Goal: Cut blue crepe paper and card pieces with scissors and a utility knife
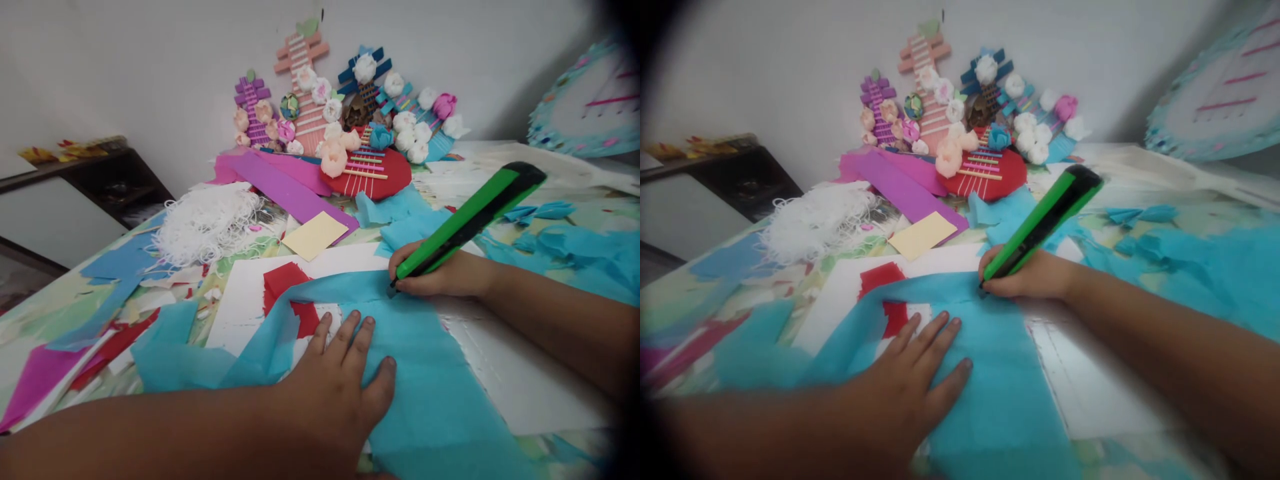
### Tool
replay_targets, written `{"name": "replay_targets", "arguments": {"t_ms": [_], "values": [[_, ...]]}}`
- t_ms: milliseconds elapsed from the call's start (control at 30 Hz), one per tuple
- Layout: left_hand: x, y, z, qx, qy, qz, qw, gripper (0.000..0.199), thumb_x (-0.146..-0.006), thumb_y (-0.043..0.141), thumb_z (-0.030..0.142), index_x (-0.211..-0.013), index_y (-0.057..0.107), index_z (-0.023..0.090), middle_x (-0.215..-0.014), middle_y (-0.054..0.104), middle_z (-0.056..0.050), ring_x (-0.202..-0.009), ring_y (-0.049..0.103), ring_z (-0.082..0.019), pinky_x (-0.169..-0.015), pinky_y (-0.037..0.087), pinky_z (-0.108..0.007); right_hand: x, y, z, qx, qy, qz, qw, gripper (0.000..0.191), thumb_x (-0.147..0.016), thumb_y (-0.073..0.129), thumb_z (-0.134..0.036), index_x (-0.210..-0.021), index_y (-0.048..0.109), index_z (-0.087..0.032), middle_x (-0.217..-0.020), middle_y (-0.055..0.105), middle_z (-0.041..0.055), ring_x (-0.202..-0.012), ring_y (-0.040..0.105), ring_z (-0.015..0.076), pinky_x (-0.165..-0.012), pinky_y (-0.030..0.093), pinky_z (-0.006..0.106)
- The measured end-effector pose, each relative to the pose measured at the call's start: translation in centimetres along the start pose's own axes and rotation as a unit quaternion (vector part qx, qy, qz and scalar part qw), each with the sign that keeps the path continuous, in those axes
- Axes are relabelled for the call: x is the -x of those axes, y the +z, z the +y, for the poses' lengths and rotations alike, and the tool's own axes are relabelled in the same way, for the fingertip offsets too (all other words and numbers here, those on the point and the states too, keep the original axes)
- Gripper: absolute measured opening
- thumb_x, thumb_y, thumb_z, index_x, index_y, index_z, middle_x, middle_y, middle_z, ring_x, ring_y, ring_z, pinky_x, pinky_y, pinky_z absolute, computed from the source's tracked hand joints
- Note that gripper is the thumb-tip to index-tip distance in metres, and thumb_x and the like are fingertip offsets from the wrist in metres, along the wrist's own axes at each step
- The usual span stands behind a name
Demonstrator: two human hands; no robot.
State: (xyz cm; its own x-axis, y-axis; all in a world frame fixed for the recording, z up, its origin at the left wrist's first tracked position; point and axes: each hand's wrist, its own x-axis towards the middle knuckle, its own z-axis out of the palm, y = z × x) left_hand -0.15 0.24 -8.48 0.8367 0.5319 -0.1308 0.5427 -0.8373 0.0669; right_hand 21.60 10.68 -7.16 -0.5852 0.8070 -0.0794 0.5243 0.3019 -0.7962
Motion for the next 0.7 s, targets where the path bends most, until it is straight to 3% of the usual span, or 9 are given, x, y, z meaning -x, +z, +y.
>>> {"name": "replay_targets", "arguments": {"t_ms": [233, 467, 600, 700], "values": [[-0.15, -0.22, -0.02, -0.013, 0.011, -0.006, 1.000, 0.070, -0.075, 0.045, 0.053, -0.129, 0.029, 0.013, -0.133, 0.020, -0.029, -0.122, 0.014, -0.044, -0.087, 0.018, -0.064, 0.09, -0.11, -0.06, -0.005, 0.007, -0.007, 1.000, 0.015, -0.065, 0.057, -0.029, -0.076, 0.054, -0.018, -0.064, 0.056, -0.0014, -0.053, 0.051, 0.0095, -0.048, 0.045, 0.020], [-0.29, 0.02, 0.31, -0.006, -0.010, -0.005, 1.000, 0.071, -0.073, 0.045, 0.056, -0.128, 0.032, 0.015, -0.134, 0.020, -0.027, -0.122, 0.013, -0.044, -0.088, 0.016, -0.064, -0.25, -0.04, 0.24, 0.035, -0.055, -0.044, 0.997, 0.012, -0.066, 0.056, -0.026, -0.074, 0.056, -0.017, -0.070, 0.058, 0.0000, -0.063, 0.053, 0.0111, -0.056, 0.046, 0.020], [-0.34, 0.04, 0.30, -0.003, -0.014, -0.022, 1.000, 0.075, -0.070, 0.046, 0.060, -0.129, 0.030, 0.015, -0.135, 0.018, -0.027, -0.122, 0.012, -0.044, -0.088, 0.014, -0.065, -0.20, 0.01, 0.39, 0.000, -0.031, -0.053, 0.998, 0.015, -0.065, 0.057, -0.027, -0.076, 0.055, -0.016, -0.067, 0.055, -0.0011, -0.052, 0.049, 0.0076, -0.046, 0.043, 0.018], [-0.32, 0.28, 0.05, -0.013, -0.001, -0.013, 1.000, 0.072, -0.073, 0.048, 0.052, -0.130, 0.027, 0.014, -0.133, 0.018, -0.029, -0.122, 0.012, -0.045, -0.087, 0.015, -0.066, -0.04, -0.06, 0.48, -0.043, 0.004, -0.025, 0.999, 0.013, -0.065, 0.057, -0.025, -0.075, 0.053, -0.017, -0.062, 0.053, -0.0019, -0.048, 0.047, 0.0068, -0.044, 0.042, 0.018]]}}
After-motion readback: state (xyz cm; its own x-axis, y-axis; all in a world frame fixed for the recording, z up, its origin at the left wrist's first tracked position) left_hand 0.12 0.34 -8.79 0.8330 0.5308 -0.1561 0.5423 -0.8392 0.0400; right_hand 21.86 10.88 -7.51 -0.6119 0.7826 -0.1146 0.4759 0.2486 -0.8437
